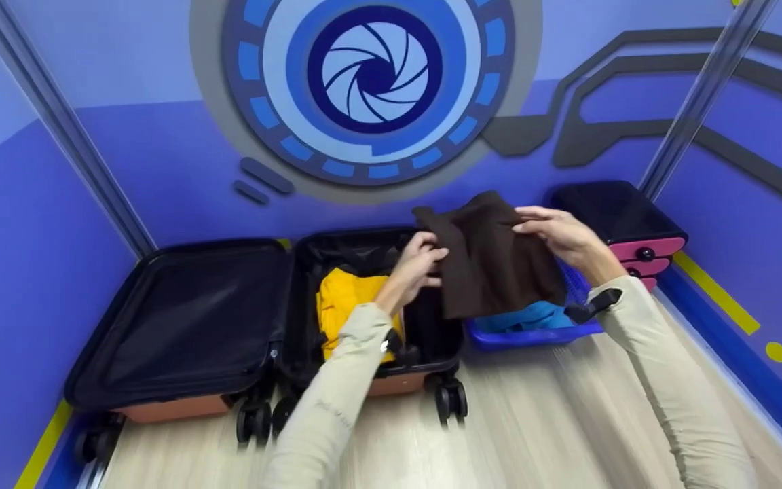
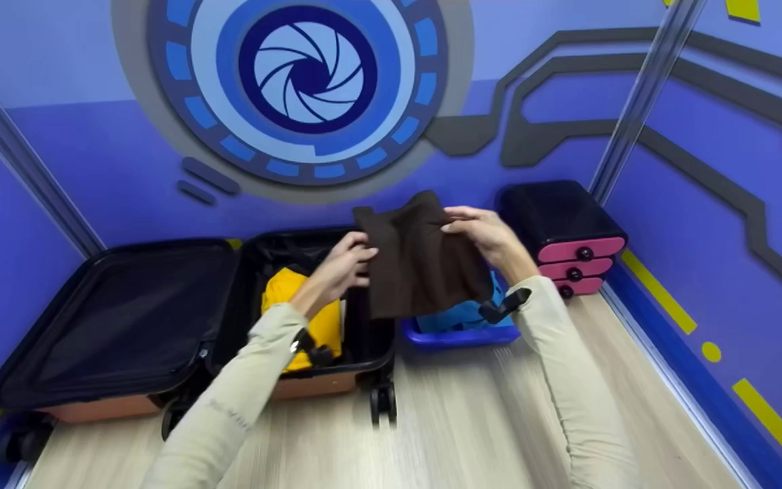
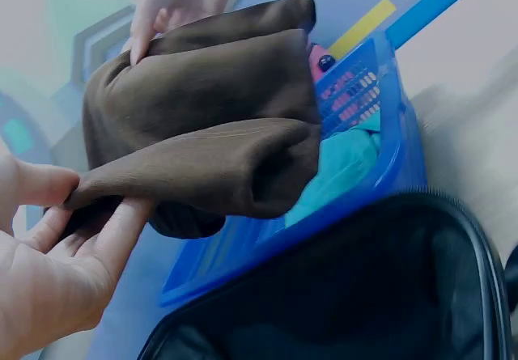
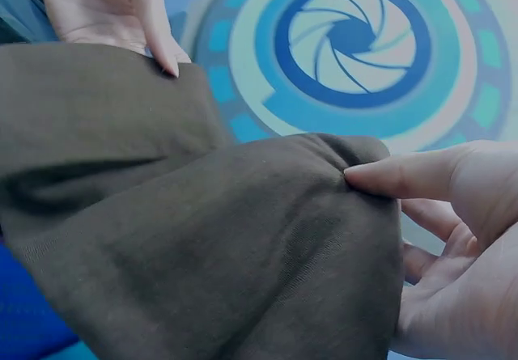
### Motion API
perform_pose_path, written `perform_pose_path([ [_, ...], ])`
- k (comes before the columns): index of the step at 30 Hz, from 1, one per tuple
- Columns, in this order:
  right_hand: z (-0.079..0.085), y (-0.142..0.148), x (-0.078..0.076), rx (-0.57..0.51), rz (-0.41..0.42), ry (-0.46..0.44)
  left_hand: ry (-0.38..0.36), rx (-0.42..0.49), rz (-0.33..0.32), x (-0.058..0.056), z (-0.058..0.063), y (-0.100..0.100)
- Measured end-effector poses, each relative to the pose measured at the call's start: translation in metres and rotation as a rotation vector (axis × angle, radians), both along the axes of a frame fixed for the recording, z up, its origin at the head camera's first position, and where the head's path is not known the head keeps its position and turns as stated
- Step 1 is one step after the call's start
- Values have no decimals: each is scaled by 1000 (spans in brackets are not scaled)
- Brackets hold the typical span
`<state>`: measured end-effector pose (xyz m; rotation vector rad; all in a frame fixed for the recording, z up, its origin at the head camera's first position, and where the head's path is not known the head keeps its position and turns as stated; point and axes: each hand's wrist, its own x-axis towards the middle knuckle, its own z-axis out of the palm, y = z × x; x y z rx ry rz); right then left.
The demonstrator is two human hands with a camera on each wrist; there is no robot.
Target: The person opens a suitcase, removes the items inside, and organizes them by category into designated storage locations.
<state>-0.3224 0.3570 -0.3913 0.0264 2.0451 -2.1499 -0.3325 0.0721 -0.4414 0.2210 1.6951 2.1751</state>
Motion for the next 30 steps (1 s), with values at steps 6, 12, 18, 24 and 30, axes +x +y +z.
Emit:
perform_pose_path([
  [6,-1,27,-1,-32,-45,-20,50,-66,30,-5,-2,34],
  [12,-9,56,1,-41,-87,-44,60,-80,14,-5,-11,60],
  [18,-36,76,-5,99,-123,-80,-22,-143,-131,2,-24,71],
  [24,-69,72,-7,455,-139,-141,-65,-206,-148,2,-35,50],
  [30,-82,64,-3,594,-173,-76,-67,-165,-118,2,-40,36],
])
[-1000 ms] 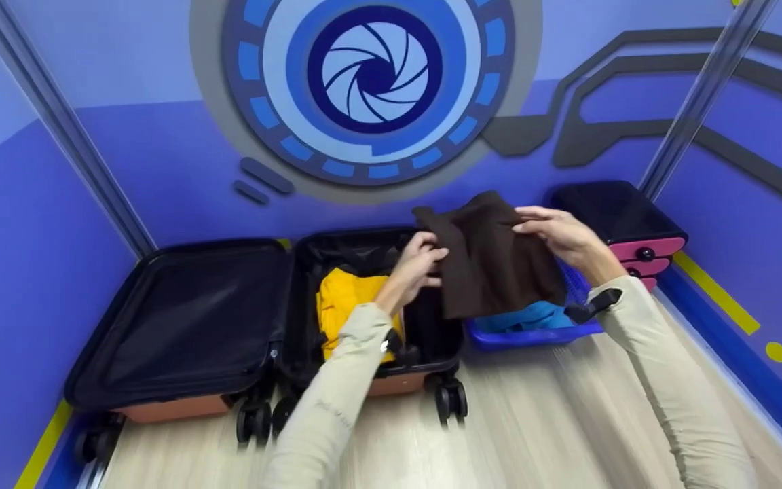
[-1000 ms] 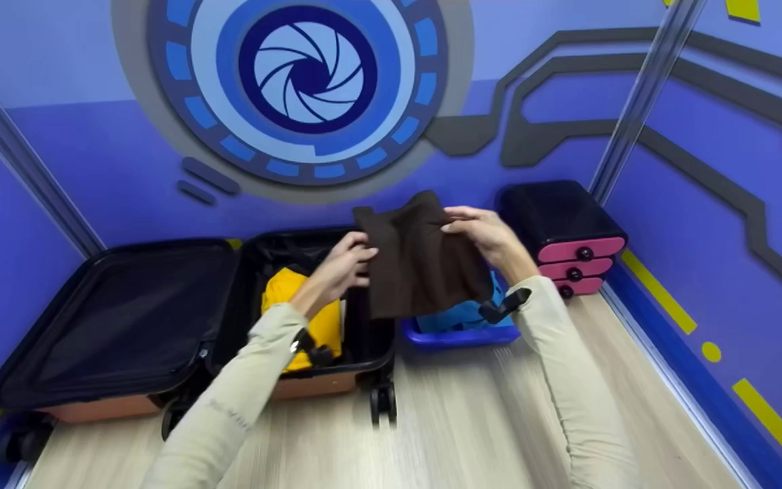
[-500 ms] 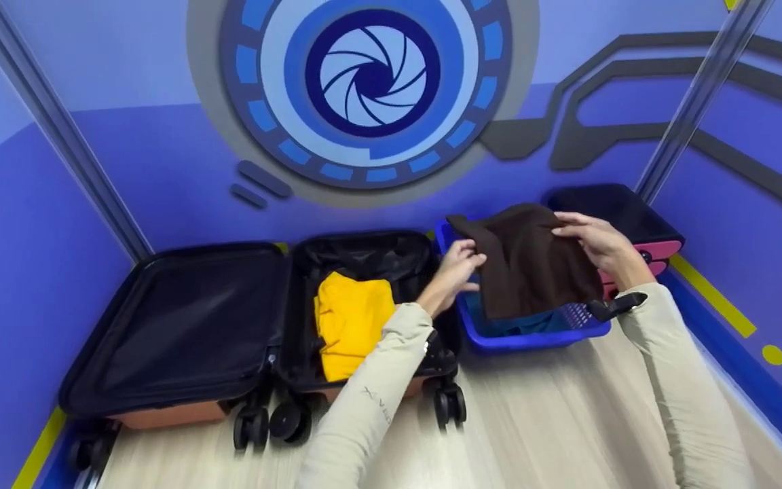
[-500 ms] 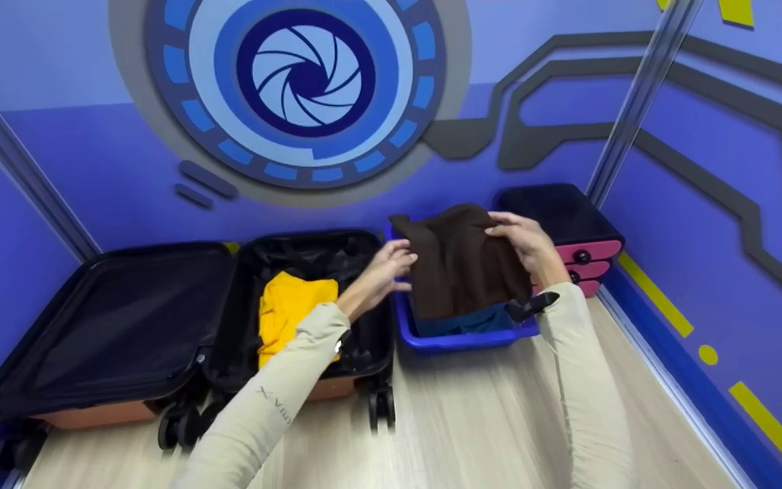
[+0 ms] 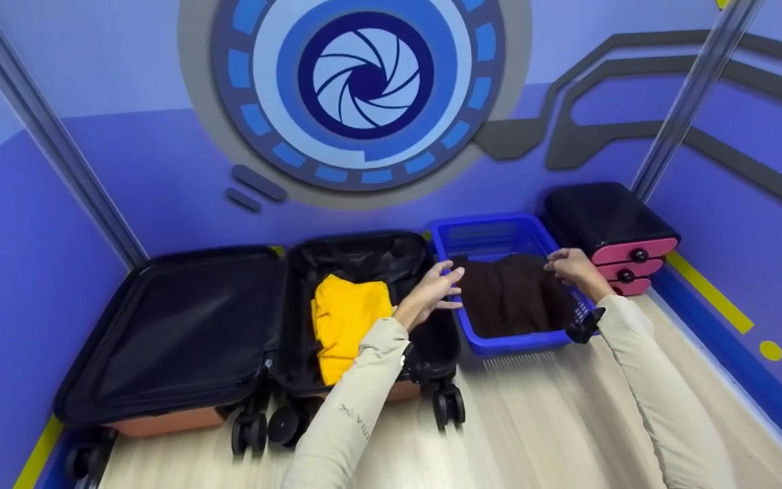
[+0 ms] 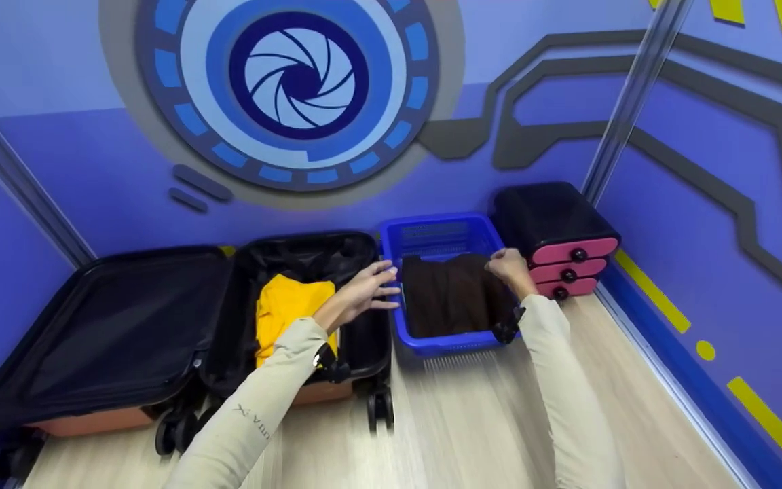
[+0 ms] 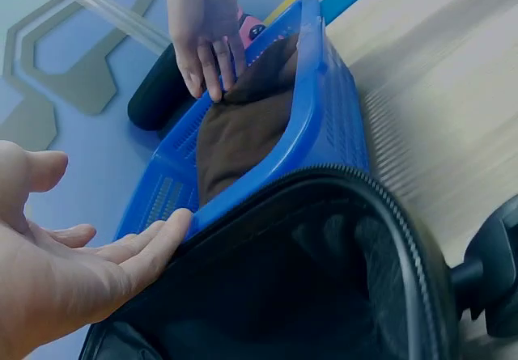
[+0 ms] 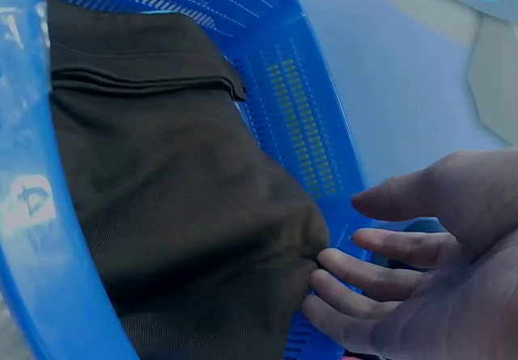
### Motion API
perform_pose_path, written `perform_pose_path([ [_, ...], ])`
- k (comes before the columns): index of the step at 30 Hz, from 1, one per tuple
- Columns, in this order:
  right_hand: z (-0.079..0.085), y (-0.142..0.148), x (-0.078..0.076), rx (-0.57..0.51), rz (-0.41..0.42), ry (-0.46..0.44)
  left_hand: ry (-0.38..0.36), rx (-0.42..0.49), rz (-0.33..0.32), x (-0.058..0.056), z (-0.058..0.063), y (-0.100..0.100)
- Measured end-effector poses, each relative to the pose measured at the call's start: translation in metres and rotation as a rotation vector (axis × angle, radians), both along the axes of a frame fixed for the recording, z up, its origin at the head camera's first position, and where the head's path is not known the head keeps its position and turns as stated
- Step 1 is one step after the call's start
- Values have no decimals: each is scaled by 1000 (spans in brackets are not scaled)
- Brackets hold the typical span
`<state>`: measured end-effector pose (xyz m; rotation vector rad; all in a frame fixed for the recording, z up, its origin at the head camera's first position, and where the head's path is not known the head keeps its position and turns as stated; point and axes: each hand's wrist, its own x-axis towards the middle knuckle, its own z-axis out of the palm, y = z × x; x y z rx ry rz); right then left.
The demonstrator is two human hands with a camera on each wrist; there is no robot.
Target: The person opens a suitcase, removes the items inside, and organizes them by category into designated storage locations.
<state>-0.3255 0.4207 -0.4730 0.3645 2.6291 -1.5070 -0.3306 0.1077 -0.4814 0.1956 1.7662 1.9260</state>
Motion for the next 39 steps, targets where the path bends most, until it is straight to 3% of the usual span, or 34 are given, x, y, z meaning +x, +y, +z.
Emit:
perform_pose_path([
  [6,5,-23,-9,-154,5,68,22,3,44,-4,-1,-18],
  [13,10,-61,-17,-330,68,51,43,-10,94,-5,2,-43],
  [19,9,-103,-23,-424,151,29,77,-31,190,-3,0,-71],
  [33,5,-181,-24,-526,232,-56,100,-121,333,0,-1,-117],
  [39,-4,-215,-24,-507,239,-123,115,-184,401,4,-6,-143],
])
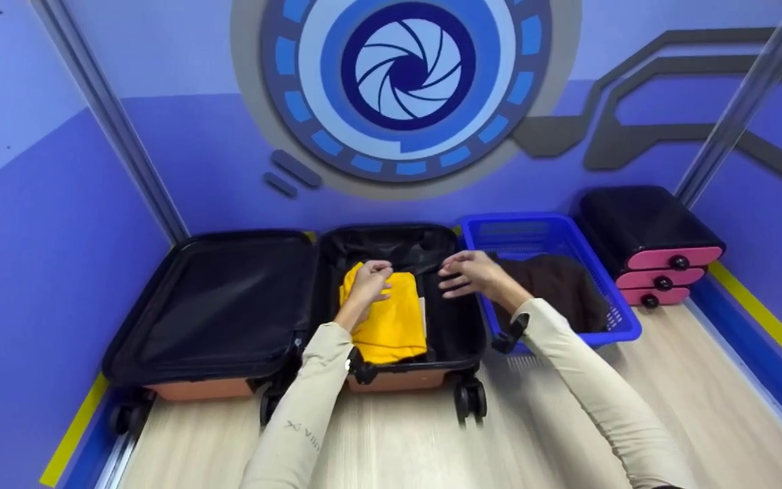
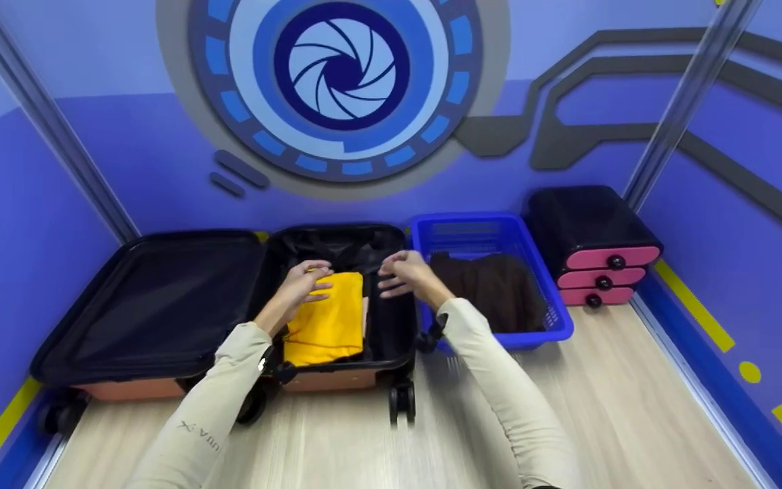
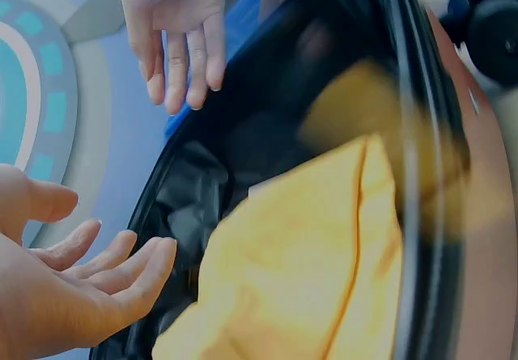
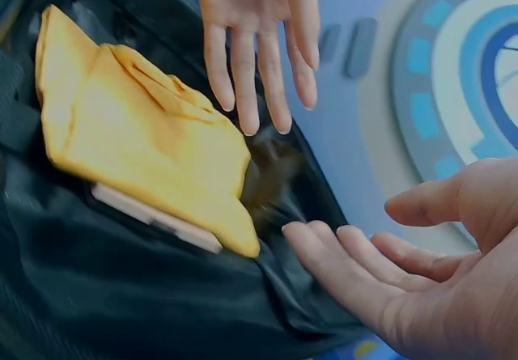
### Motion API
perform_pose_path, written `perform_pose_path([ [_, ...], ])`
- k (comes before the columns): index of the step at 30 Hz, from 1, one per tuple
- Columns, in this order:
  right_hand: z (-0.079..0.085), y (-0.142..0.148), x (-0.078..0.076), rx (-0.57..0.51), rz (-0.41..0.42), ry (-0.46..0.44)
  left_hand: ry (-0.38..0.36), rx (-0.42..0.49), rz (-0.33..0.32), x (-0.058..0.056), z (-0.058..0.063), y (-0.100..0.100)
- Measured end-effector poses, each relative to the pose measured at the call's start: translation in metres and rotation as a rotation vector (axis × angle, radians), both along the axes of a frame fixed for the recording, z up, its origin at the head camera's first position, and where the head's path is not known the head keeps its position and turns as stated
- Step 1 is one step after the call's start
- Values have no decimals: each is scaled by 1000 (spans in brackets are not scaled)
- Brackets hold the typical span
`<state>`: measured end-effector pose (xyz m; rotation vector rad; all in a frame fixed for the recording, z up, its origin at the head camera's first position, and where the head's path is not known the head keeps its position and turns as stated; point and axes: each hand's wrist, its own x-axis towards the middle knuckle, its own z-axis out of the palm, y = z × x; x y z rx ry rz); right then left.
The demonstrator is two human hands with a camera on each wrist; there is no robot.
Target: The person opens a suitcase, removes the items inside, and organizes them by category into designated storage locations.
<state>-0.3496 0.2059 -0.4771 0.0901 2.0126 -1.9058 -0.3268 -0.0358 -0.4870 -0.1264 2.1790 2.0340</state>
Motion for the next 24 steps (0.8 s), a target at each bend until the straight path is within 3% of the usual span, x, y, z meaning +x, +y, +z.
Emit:
perform_pose_path([
  [3,-5,-12,2,27,35,-44,2,-25,66,0,-4,-12],
  [6,-10,-22,3,40,82,-79,18,-117,118,0,-8,-25],
  [10,-18,-33,5,85,129,-103,17,-312,89,1,-13,-41],
  [13,-24,-37,6,117,145,-114,-5,-386,31,3,-18,-49],
  [19,-31,-42,7,157,157,-108,-71,-388,1,3,-38,-61],
  [24,-36,-44,7,98,127,-141,-61,-455,39,1,-55,-68],
])
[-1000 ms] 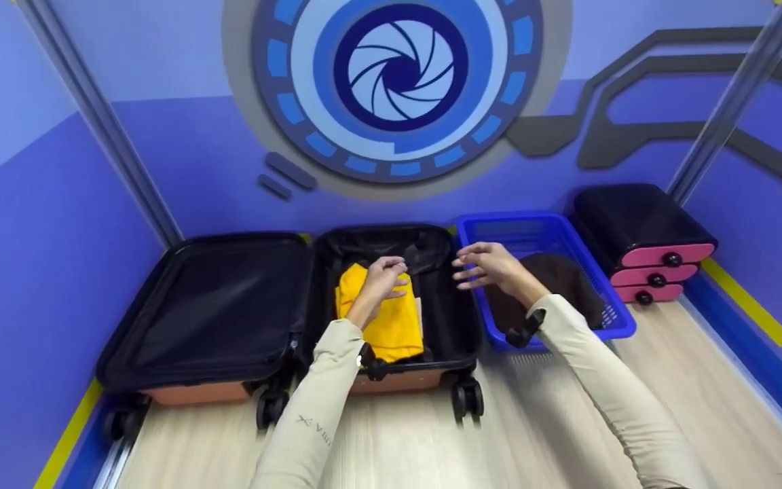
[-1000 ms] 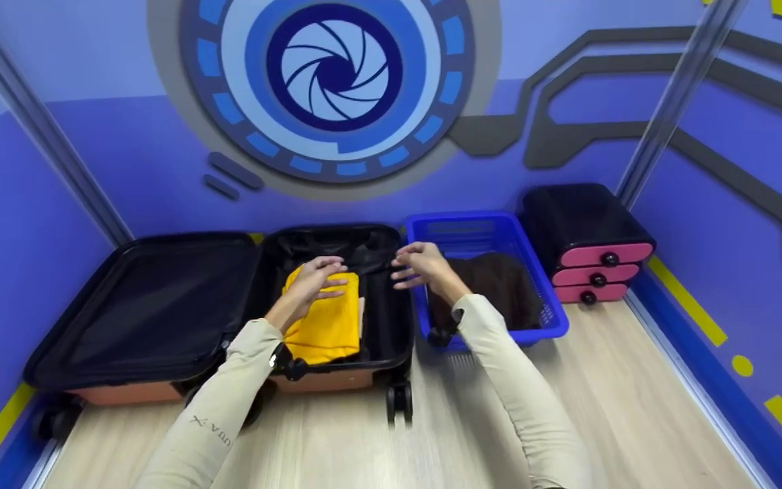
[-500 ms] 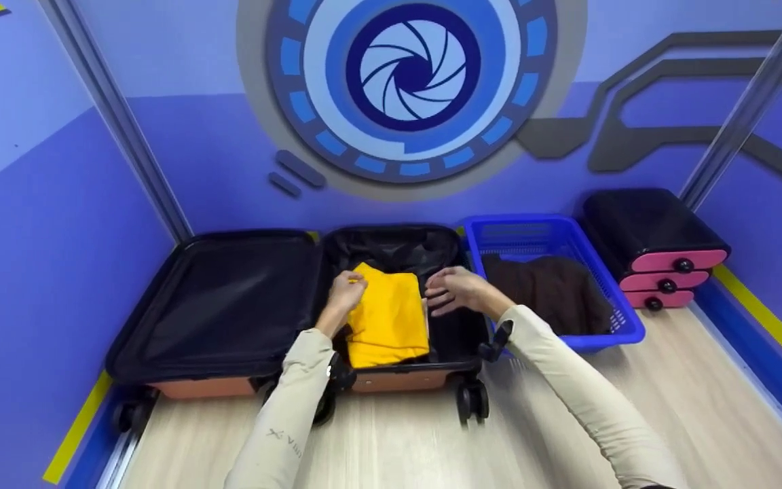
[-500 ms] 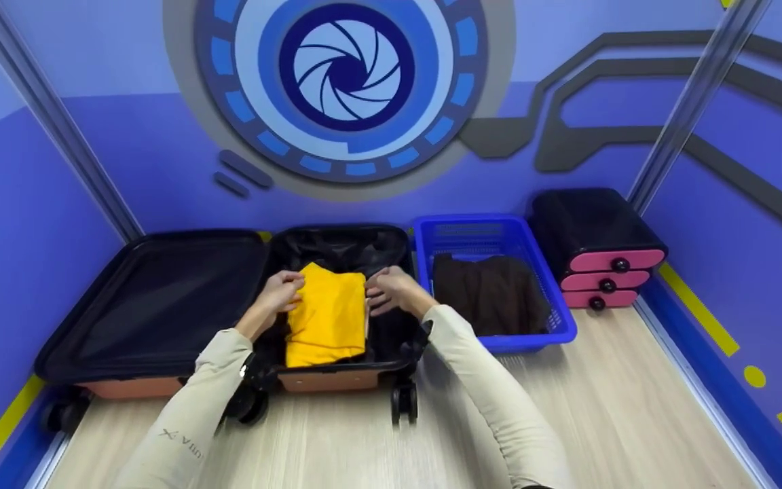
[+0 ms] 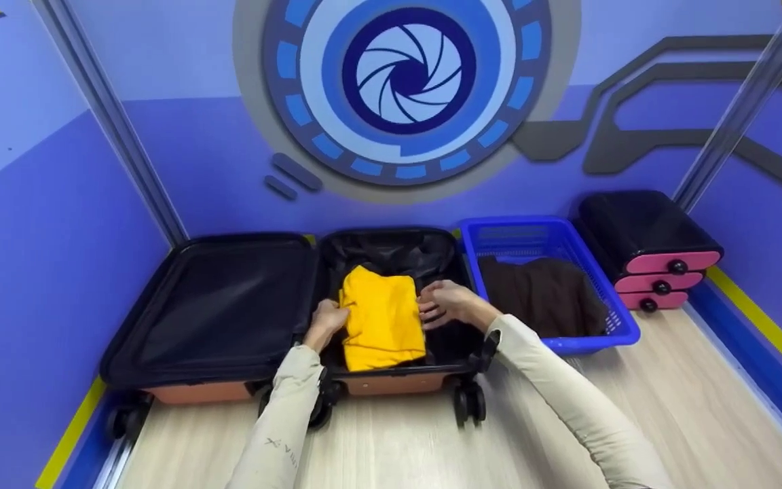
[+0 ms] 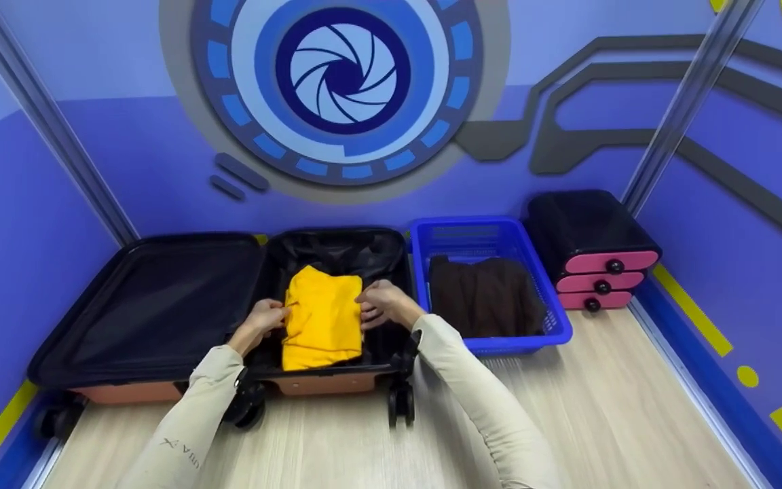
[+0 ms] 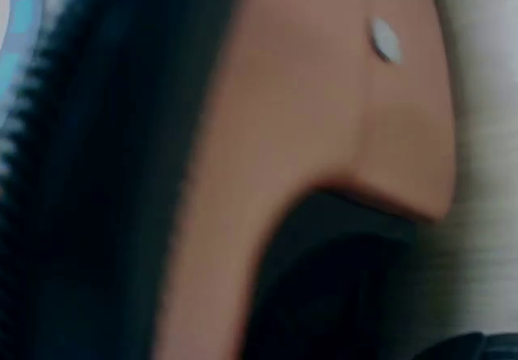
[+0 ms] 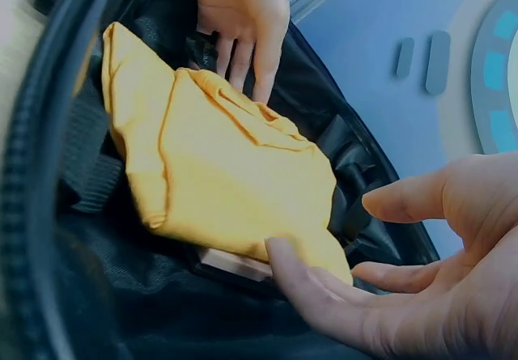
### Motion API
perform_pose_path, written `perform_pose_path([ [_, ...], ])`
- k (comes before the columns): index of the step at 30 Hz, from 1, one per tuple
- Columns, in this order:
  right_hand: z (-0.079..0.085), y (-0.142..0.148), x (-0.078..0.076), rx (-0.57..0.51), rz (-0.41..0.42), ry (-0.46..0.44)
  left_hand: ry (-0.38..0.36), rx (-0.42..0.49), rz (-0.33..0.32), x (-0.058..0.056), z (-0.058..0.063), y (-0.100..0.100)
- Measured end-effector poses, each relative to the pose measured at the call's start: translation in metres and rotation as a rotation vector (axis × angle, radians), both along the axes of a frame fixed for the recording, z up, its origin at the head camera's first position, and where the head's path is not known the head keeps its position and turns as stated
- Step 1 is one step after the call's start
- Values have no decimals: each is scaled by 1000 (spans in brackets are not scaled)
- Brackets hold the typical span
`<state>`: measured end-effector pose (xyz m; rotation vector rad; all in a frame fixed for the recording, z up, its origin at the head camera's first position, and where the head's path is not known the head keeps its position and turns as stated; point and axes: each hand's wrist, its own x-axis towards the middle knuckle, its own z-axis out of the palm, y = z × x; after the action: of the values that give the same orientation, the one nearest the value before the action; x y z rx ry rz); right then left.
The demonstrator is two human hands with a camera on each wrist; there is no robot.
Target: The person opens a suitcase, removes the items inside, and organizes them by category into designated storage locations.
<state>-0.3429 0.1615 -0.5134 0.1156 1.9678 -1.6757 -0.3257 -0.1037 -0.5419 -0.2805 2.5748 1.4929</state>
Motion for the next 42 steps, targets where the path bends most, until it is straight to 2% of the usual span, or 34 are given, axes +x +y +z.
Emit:
perform_pose_path([
  [3,-5,-1,1,-17,-23,-13,34,-78,14,3,-3,2],
  [7,-10,0,2,11,-20,-4,76,-235,-25,10,-2,11],
  [9,-13,0,2,21,-2,3,80,-309,-44,12,1,15],
  [11,-15,-1,3,25,11,16,55,-324,-43,13,3,17],
  [18,-19,-7,9,73,14,88,12,-182,33,6,1,10],
  [19,-19,-8,9,90,15,95,0,-160,42,8,5,11],
  [24,-20,-12,11,134,4,128,-37,-26,23,6,5,8],
  [31,-23,-14,11,110,-46,122,-165,251,8,12,8,7],
  [34,-21,-14,12,106,-56,114,-187,280,-16,13,9,7],
  [36,-20,-14,12,102,-57,105,-178,263,-25,12,9,7],
  [39,-17,-12,10,79,-52,92,-159,251,-7,11,8,6],
  [42,-13,-8,9,31,-61,75,-159,315,21,9,8,6],
])
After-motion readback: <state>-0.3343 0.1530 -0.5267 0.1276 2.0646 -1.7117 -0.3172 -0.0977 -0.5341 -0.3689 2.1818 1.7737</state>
